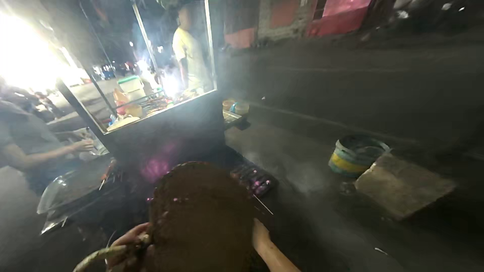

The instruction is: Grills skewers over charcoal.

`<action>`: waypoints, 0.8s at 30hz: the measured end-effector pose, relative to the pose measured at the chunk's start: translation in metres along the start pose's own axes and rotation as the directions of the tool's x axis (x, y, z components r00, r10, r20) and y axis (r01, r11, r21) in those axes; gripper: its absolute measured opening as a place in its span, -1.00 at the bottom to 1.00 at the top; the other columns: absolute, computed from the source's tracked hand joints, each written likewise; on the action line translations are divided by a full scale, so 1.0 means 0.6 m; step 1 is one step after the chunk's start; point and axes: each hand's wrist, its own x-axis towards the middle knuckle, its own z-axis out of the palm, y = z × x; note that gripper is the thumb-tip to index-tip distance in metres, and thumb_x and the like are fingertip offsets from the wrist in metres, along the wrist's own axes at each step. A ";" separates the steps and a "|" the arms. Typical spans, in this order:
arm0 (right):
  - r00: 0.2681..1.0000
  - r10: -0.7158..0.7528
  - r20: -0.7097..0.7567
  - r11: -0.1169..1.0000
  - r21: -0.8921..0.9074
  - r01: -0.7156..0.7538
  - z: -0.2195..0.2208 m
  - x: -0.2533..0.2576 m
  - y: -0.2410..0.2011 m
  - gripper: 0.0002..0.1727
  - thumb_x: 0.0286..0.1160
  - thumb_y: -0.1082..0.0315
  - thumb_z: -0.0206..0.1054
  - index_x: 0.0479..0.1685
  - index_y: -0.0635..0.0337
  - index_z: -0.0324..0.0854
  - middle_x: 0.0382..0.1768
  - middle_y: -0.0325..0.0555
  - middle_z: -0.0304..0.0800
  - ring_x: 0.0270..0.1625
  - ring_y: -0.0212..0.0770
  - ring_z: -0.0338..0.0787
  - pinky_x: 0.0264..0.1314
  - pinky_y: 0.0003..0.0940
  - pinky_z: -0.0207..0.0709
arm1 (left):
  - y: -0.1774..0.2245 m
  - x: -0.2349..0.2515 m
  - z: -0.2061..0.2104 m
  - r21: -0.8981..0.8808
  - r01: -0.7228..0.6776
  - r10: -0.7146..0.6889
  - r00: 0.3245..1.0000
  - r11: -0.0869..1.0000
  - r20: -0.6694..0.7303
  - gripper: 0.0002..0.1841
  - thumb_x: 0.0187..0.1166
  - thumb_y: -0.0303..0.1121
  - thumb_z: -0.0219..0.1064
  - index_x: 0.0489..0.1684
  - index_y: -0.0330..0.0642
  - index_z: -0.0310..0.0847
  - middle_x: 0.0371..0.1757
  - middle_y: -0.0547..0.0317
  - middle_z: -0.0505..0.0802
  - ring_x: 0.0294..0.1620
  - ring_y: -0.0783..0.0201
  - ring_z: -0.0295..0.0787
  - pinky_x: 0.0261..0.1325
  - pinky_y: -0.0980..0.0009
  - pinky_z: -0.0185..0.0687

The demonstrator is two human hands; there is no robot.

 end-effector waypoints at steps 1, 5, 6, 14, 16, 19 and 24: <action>0.998 -0.017 -0.062 1.000 -0.007 0.017 0.006 0.042 0.021 -0.51 0.77 0.07 0.22 0.40 0.28 0.64 0.41 0.27 0.69 0.45 0.23 0.71 0.48 0.22 0.53 | -0.011 0.002 -0.009 0.078 -0.056 0.058 0.998 0.995 -0.027 -0.69 0.60 -0.38 0.38 0.20 0.30 0.65 0.32 0.63 0.75 0.44 0.52 0.62 0.50 0.47 0.57; 0.998 0.045 -0.049 0.994 -0.097 -0.050 0.003 0.095 0.043 -0.58 0.74 0.25 0.20 0.43 0.25 0.63 0.45 0.24 0.67 0.48 0.20 0.70 0.48 0.20 0.57 | 0.012 -0.006 0.014 0.002 0.073 -0.072 0.997 0.997 -0.034 -0.66 0.54 -0.49 0.42 0.13 0.23 0.61 0.24 0.64 0.80 0.27 0.57 0.72 0.32 0.50 0.69; 0.999 0.038 -0.027 0.993 -0.111 -0.041 0.002 0.095 0.039 -0.61 0.73 0.33 0.15 0.40 0.27 0.65 0.42 0.25 0.71 0.48 0.21 0.70 0.48 0.20 0.56 | 0.023 -0.004 0.020 -0.048 0.121 -0.122 0.993 0.991 -0.008 -0.63 0.53 -0.51 0.41 0.15 0.25 0.55 0.24 0.66 0.80 0.28 0.56 0.73 0.35 0.47 0.69; 0.971 -0.030 -0.239 0.999 0.011 0.033 -0.033 0.124 0.061 -0.56 0.75 0.19 0.23 0.46 0.23 0.64 0.56 0.26 0.53 0.52 0.23 0.64 0.55 0.15 0.53 | 0.012 0.008 -0.015 0.073 -0.015 0.018 0.999 0.997 -0.028 -0.73 0.62 -0.44 0.36 0.15 0.20 0.64 0.25 0.61 0.77 0.36 0.53 0.66 0.45 0.44 0.61; 0.970 0.044 -0.241 0.999 -0.015 -0.048 -0.055 0.131 0.084 -0.55 0.73 0.26 0.23 0.47 0.32 0.60 0.51 0.33 0.57 0.50 0.26 0.66 0.52 0.17 0.55 | 0.037 0.003 -0.013 -0.083 0.100 -0.101 0.995 0.991 -0.008 -0.64 0.61 -0.45 0.36 0.23 0.30 0.59 0.26 0.65 0.80 0.35 0.53 0.71 0.44 0.45 0.63; 0.987 0.110 -0.120 0.984 -0.129 -0.125 -0.073 0.144 0.107 -0.60 0.74 0.28 0.19 0.33 0.38 0.67 0.38 0.34 0.71 0.47 0.27 0.70 0.50 0.23 0.54 | 0.019 -0.005 -0.028 -0.148 0.107 -0.111 0.993 0.983 -0.025 -0.58 0.56 -0.49 0.37 0.25 0.32 0.56 0.27 0.60 0.81 0.36 0.48 0.71 0.44 0.44 0.64; 0.993 0.040 -0.110 0.981 -0.186 -0.060 -0.072 0.143 0.103 -0.60 0.77 0.23 0.18 0.32 0.32 0.71 0.32 0.33 0.76 0.47 0.27 0.70 0.53 0.24 0.49 | 0.000 -0.027 -0.033 0.203 -0.054 0.080 0.989 0.978 -0.124 -0.67 0.56 -0.33 0.46 0.23 0.25 0.64 0.21 0.53 0.81 0.29 0.49 0.73 0.34 0.49 0.70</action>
